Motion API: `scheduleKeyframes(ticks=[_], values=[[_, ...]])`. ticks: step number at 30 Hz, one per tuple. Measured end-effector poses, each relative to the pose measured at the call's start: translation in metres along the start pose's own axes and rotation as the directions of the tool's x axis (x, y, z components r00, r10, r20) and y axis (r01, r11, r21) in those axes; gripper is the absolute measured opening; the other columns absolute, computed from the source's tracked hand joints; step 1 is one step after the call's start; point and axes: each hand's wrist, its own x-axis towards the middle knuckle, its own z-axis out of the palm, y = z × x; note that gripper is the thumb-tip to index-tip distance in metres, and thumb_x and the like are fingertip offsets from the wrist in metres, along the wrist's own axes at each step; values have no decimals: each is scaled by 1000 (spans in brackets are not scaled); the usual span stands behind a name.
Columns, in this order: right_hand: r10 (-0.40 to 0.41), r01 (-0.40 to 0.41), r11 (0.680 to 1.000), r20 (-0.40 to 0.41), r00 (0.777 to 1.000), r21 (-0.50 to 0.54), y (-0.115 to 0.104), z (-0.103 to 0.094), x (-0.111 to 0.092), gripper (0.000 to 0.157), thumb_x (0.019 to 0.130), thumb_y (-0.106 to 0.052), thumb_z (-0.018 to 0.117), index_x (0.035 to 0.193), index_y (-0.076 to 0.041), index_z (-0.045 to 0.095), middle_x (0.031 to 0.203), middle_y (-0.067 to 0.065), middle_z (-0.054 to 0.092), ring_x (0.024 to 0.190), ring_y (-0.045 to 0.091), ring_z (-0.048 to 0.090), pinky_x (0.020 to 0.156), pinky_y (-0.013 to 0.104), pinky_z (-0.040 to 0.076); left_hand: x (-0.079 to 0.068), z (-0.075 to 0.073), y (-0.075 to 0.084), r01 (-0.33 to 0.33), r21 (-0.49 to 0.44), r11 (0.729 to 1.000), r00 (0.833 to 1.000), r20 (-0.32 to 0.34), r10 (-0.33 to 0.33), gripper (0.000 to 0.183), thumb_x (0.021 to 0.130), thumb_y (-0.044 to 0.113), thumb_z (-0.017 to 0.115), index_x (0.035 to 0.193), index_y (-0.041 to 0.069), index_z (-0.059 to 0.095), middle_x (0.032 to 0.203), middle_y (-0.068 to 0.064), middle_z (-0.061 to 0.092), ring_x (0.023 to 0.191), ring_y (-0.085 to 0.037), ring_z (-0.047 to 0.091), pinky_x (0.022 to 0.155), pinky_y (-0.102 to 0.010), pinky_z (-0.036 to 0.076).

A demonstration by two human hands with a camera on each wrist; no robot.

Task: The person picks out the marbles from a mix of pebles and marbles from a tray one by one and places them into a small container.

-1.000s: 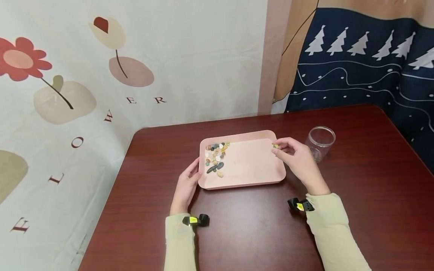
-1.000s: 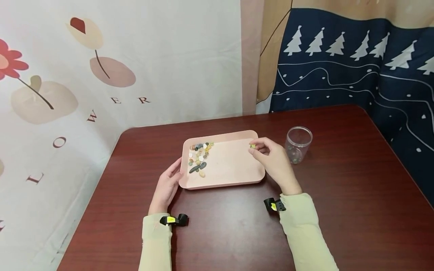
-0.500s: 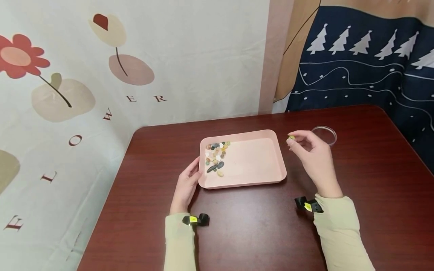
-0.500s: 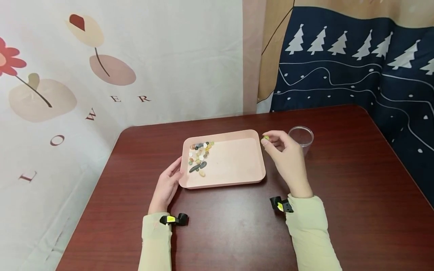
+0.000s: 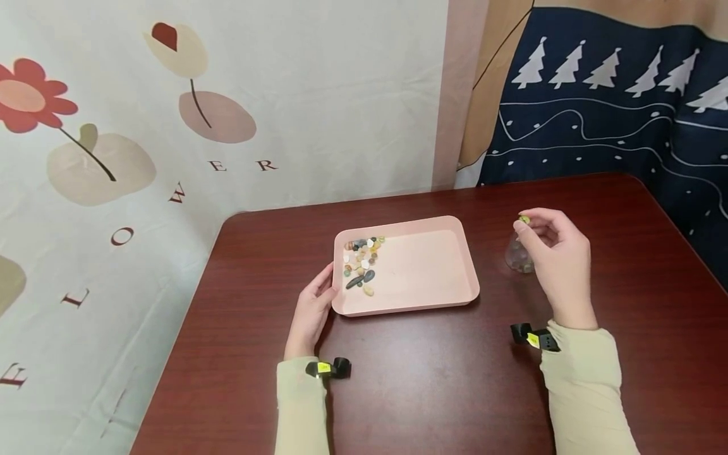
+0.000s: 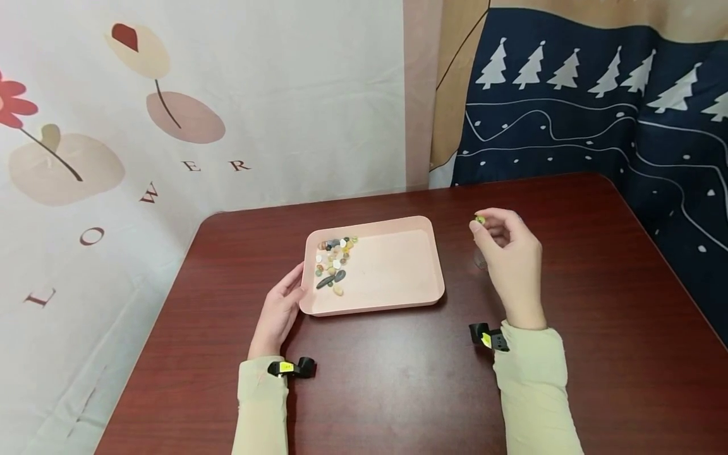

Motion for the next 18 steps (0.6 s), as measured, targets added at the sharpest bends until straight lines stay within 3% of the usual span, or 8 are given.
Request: scheduleKeyframes(ticks=[6,18], values=[[47,-49,999,-64,997,-24,5,-10,2,26,82,-25,64,106,-17,65,92,1,61,82,13,54,66,14,43,1,-1,-1,-1,6,1000,1000,-1,1,50,88,-5,46,136,7,37,141,-5,32,126,-11,33,98,-26,33],[51,-60,995,-110,993,-76,14,-21,7,27,82,-25,64,108,-18,64,94,-1,59,83,11,53,64,13,41,1,0,-1,-5,-12,1000,1000,-7,4,50,88,-5,46,136,5,36,141,-5,32,126,-11,33,98,-26,33]])
